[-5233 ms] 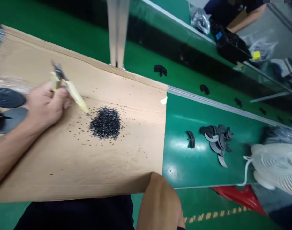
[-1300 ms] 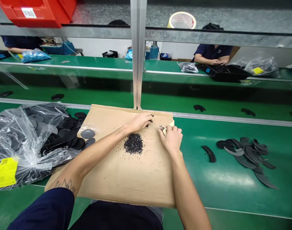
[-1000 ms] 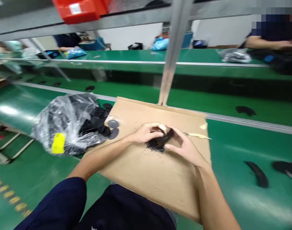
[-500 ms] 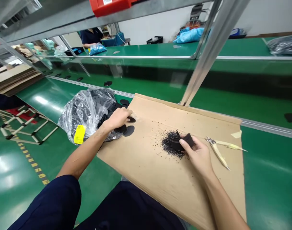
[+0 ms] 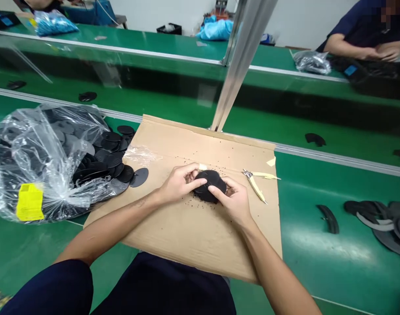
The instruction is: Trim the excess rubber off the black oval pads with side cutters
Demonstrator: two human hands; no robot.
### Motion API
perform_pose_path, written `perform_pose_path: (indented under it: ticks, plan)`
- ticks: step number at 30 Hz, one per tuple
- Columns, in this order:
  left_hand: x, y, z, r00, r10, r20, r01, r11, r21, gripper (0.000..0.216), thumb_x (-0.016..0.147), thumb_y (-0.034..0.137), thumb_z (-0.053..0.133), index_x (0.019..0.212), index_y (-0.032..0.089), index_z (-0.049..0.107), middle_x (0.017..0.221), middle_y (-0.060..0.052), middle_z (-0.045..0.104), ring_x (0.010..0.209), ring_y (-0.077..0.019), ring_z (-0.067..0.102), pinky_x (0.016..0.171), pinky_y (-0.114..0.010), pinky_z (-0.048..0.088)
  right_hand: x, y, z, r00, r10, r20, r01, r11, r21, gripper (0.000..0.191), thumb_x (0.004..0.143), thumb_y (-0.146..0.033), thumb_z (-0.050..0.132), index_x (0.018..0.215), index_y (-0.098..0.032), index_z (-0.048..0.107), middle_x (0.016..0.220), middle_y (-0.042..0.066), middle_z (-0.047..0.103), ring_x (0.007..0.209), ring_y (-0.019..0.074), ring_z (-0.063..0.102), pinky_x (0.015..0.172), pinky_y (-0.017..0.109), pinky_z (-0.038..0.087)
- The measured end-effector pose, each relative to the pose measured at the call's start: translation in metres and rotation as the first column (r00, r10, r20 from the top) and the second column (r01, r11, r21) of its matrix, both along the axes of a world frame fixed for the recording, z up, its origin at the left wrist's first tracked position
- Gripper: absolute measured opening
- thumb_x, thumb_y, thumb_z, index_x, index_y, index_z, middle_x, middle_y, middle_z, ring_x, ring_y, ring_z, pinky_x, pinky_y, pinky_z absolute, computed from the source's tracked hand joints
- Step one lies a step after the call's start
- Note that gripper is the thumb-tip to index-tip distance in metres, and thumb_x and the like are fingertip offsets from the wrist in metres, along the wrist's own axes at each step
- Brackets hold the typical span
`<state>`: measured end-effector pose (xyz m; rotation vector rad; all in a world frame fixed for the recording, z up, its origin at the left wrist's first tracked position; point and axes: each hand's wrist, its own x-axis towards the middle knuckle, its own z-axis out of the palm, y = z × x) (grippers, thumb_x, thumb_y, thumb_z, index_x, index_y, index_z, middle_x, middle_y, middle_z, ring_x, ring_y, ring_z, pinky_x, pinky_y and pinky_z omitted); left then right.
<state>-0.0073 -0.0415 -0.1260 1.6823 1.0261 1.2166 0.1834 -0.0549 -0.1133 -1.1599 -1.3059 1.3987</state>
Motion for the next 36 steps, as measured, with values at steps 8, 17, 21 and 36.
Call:
perform_pose_path:
  ticks: [8,17,21,36]
  plan:
    - [-0.005,-0.014,-0.005,0.979,0.163,-0.124,-0.126,0.956,0.265,0.02,0.096,0.036,0.069,0.097,0.016,0.069,0.065,0.005,0.049,0.058,-0.0077,0.046,0.057,-0.018,0.041,-0.004,-0.006,-0.006,0.997,-0.054,0.052,0.053,0.998,0.022,0.036,0.074,-0.053,0.086,0.082,-0.021,0.071,0.077,0.0,0.067,0.07,0.0149,0.062,0.066,0.027,0.056]
    - [-0.005,-0.014,-0.004,0.967,0.219,-0.127,-0.155,0.91,0.385,0.018,0.096,0.032,0.068,0.105,0.016,0.071,0.064,0.006,0.049,0.057,-0.0072,0.047,0.057,-0.018,0.042,-0.005,-0.008,-0.004,0.989,-0.12,0.084,0.116,0.992,0.049,0.034,0.073,-0.048,0.088,0.078,-0.021,0.069,0.073,0.0,0.065,0.067,0.0141,0.058,0.062,0.026,0.052]
    - [-0.005,-0.013,-0.005,0.973,0.222,-0.058,-0.191,0.925,0.329,0.016,0.095,0.033,0.07,0.095,0.016,0.069,0.064,0.006,0.048,0.056,-0.0066,0.045,0.057,-0.018,0.041,-0.002,-0.005,-0.002,0.987,-0.14,0.08,0.137,0.99,0.038,0.034,0.074,-0.05,0.086,0.078,-0.021,0.068,0.073,0.0,0.065,0.066,0.0141,0.058,0.063,0.028,0.053]
    - [-0.004,-0.014,-0.005,0.953,0.184,-0.242,-0.052,0.883,0.466,0.027,0.101,0.027,0.062,0.122,0.012,0.07,0.072,0.001,0.056,0.061,-0.0087,0.048,0.06,-0.02,0.045,-0.001,-0.008,-0.005,0.969,-0.04,0.243,-0.014,0.976,0.216,0.03,0.088,-0.047,0.074,0.079,-0.021,0.064,0.069,-0.003,0.057,0.062,0.0118,0.048,0.058,0.025,0.042]
